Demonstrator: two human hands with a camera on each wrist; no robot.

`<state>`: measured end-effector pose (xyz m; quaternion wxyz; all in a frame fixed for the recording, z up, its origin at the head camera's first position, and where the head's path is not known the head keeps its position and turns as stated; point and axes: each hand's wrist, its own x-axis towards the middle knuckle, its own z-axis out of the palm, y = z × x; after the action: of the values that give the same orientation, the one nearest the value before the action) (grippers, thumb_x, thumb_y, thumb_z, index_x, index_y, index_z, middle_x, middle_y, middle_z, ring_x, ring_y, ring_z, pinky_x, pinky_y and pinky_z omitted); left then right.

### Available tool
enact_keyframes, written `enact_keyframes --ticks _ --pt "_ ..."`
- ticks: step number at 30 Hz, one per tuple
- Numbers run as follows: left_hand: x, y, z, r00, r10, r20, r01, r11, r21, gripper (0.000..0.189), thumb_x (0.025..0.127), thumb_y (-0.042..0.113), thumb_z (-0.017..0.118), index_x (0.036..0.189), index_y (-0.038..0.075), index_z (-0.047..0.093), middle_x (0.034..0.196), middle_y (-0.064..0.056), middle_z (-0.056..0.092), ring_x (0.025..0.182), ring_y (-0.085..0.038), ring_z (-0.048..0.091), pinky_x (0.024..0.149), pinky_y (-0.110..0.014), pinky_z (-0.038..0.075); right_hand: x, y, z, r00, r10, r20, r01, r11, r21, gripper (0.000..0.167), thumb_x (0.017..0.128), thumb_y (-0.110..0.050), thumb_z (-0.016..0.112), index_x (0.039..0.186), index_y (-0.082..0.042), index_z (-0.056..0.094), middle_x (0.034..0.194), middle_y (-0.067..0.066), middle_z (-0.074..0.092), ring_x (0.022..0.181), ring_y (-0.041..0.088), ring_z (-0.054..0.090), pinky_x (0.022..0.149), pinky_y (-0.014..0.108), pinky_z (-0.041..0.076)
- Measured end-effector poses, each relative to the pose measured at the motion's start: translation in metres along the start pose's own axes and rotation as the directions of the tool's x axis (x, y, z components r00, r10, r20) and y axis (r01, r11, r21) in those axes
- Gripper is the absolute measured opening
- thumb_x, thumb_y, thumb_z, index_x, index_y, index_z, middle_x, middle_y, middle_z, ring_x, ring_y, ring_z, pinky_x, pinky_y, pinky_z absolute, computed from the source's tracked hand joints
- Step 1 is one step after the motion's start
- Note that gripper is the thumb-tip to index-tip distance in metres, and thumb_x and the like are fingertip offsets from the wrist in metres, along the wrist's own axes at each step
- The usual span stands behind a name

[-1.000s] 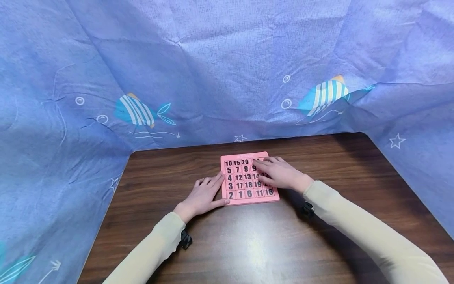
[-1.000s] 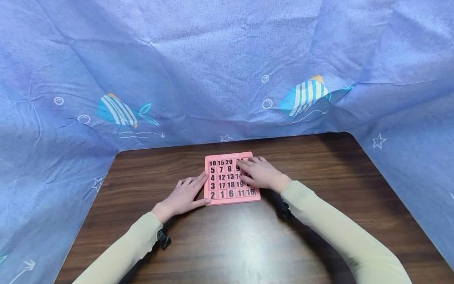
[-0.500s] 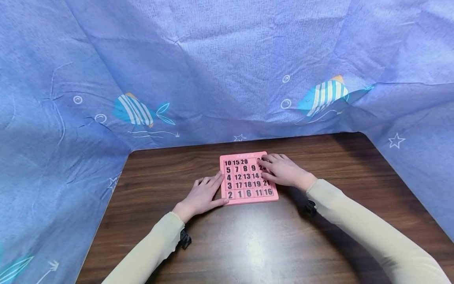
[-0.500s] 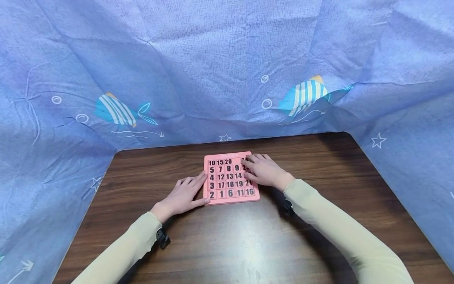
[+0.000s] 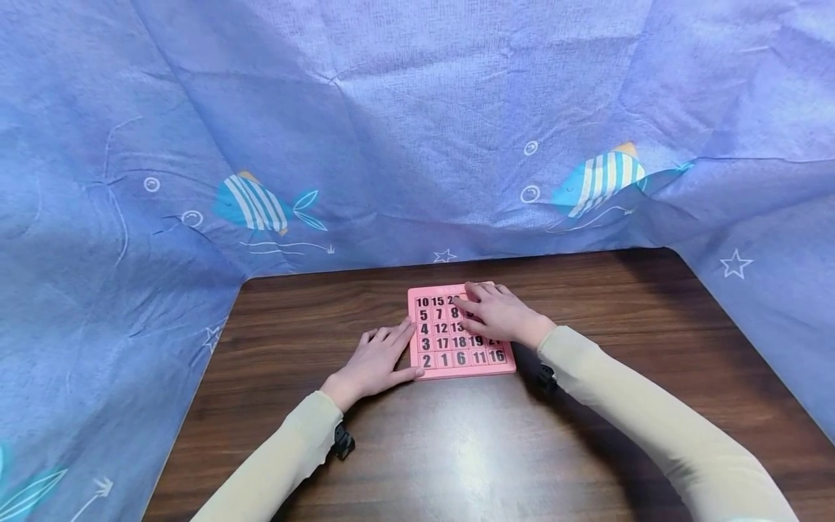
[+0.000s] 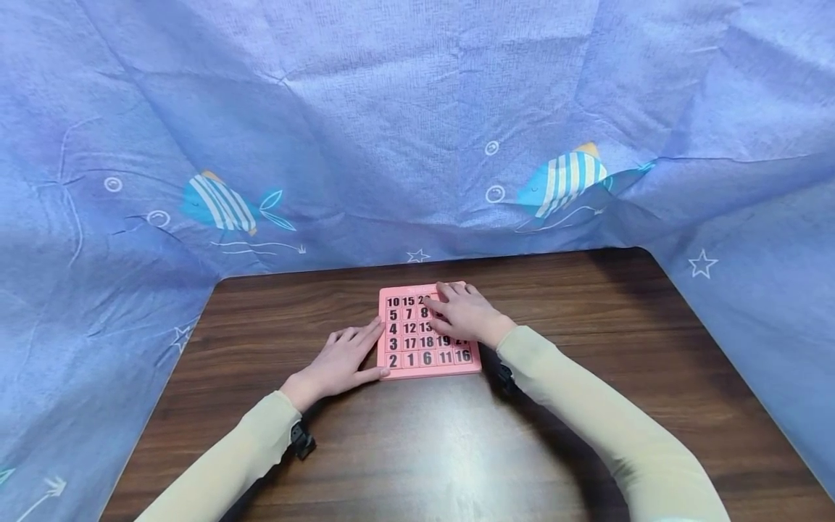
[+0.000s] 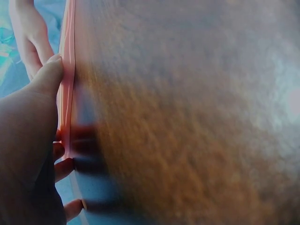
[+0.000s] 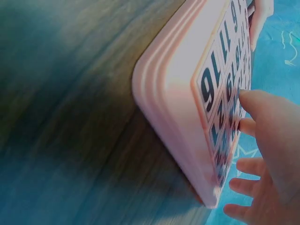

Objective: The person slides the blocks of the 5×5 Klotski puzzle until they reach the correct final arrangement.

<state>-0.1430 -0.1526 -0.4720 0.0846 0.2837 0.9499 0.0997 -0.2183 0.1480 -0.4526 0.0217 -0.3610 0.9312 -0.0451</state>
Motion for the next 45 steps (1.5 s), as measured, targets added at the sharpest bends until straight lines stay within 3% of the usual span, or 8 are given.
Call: enact_keyframes --ticks 12,19,27,39,45 --pt "0.002 -0.003 -0.003 1.000 0.006 0.000 -0.006 1.000 -0.001 0.091 0.100 0.064 0.055 0.167 0.010 0.024 0.173 -0.007 0.021 0.148 -0.034 0.038 0.112 -0.059 0.031 -0.011 0.016 -0.004 0.999 0.046 -0.014 -0.045 0.999 0.014 0.053 0.104 -0.040 0.060 0.151 -0.016 0.058 0.153 0.027 0.049 0.142 0.045 0.045 0.112 0.064 0.035" --pt "0.003 -0.002 -0.003 1.000 -0.001 0.010 0.001 1.000 -0.016 0.091 0.100 0.065 0.054 0.167 0.011 0.023 0.173 -0.008 0.022 0.147 -0.035 0.038 0.112 -0.060 0.031 0.007 -0.002 -0.002 0.998 -0.037 -0.049 0.038 0.999 0.010 0.051 0.104 -0.039 0.061 0.147 -0.012 0.061 0.147 0.025 0.053 0.137 0.043 0.049 0.111 0.063 0.036" --pt "0.004 -0.003 0.002 1.000 0.007 0.004 -0.007 1.000 -0.012 0.092 0.100 0.065 0.054 0.167 0.011 0.024 0.173 -0.008 0.023 0.146 -0.033 0.039 0.112 -0.057 0.031 0.026 -0.022 -0.003 0.999 -0.030 0.036 0.030 1.000 0.005 0.054 0.106 -0.041 0.055 0.155 -0.018 0.053 0.155 0.026 0.047 0.143 0.043 0.044 0.114 0.063 0.033" --pt "0.006 -0.007 0.003 1.000 0.000 0.021 0.001 1.000 -0.017 0.092 0.100 0.067 0.053 0.168 0.013 0.022 0.174 -0.006 0.021 0.149 -0.034 0.036 0.113 -0.059 0.030 0.007 -0.003 -0.003 1.000 -0.007 -0.003 0.006 1.000 -0.014 0.050 0.105 -0.037 0.058 0.152 -0.019 0.057 0.150 0.025 0.051 0.138 0.045 0.048 0.112 0.064 0.035" --pt "0.005 -0.008 0.005 1.000 0.014 0.007 -0.014 1.000 -0.012 0.092 0.100 0.067 0.052 0.168 0.012 0.022 0.174 -0.006 0.021 0.147 -0.034 0.037 0.112 -0.059 0.031 0.014 -0.007 -0.001 0.998 -0.037 -0.043 0.037 0.999 -0.005 0.049 0.104 -0.037 0.061 0.148 -0.015 0.061 0.146 0.023 0.054 0.135 0.042 0.051 0.109 0.062 0.038"
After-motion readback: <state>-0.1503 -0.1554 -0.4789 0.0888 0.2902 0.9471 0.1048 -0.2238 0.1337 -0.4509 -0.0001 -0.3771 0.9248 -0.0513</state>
